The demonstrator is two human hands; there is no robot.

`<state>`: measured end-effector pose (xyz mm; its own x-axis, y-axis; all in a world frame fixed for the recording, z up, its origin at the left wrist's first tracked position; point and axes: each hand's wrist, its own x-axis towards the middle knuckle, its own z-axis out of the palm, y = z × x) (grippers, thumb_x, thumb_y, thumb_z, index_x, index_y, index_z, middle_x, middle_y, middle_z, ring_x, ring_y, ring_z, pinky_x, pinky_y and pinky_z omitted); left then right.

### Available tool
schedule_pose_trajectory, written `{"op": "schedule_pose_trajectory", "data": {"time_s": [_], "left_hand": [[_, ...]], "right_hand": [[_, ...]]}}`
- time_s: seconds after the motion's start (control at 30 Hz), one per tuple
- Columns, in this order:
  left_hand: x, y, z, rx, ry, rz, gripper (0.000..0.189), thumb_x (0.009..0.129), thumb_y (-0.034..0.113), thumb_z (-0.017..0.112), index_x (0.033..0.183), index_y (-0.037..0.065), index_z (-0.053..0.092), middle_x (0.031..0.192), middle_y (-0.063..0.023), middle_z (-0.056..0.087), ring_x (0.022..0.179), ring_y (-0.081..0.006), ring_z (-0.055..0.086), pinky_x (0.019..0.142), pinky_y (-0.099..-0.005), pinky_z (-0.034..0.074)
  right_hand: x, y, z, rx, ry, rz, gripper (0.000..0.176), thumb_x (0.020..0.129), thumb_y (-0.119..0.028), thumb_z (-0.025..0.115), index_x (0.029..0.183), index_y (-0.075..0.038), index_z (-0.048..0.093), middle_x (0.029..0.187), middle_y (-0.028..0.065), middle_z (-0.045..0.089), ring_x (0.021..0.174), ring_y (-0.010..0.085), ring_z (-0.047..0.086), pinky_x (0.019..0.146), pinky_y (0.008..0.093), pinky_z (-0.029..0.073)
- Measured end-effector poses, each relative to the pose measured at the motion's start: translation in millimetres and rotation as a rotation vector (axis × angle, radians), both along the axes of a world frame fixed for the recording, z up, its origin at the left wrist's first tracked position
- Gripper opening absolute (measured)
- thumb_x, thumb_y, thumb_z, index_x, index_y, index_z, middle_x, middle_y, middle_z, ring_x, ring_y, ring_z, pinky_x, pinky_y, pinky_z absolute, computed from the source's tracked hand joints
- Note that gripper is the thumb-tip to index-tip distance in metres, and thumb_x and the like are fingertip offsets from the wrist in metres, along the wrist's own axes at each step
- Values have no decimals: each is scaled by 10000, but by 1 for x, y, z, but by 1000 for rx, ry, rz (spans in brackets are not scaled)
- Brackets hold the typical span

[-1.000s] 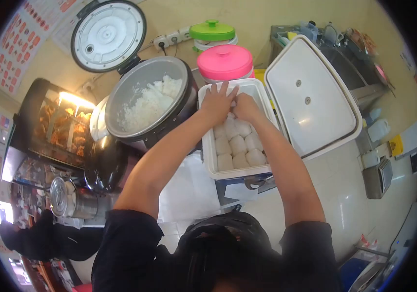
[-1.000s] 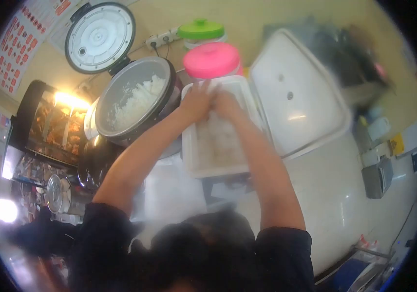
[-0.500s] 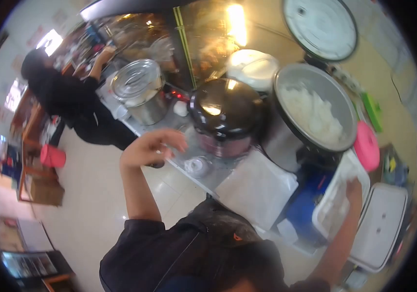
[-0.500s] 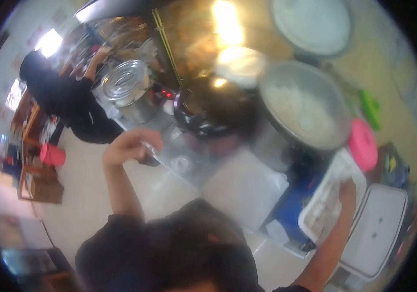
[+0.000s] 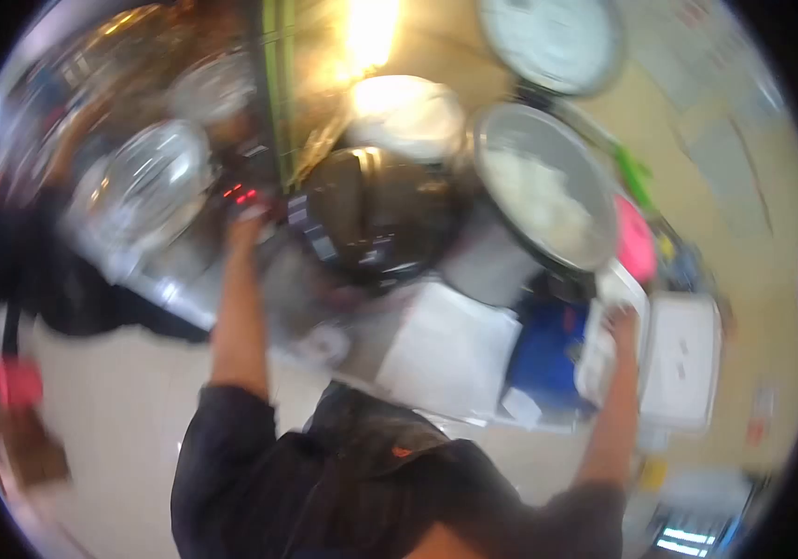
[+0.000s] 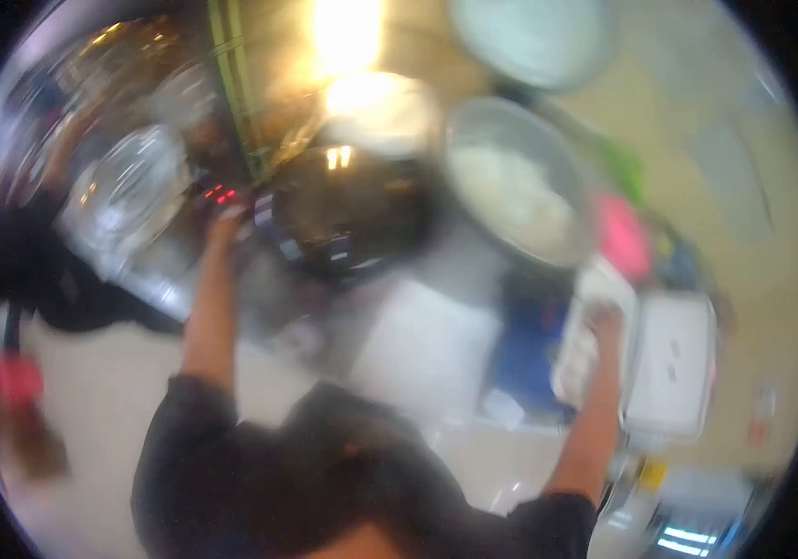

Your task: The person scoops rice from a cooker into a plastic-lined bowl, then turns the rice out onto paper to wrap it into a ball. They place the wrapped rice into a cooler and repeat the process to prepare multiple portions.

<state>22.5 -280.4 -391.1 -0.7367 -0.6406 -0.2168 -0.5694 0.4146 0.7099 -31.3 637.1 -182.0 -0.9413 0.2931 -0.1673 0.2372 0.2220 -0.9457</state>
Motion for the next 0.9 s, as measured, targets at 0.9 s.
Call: {"op": "schedule_pose_trajectory", "data": {"time_s": [0.9], "left_hand": [[128, 456, 412, 91, 521, -1265, 663, 640, 180, 782, 1223, -12, 533, 1117, -163, 628, 1024, -293, 622, 902, -368, 473]], "right_hand": [[53, -117, 66, 572, 30, 298, 861, 686, -123, 681, 1370, 16, 178, 1179, 376, 487, 1057, 409, 588, 922, 429, 478]]}}
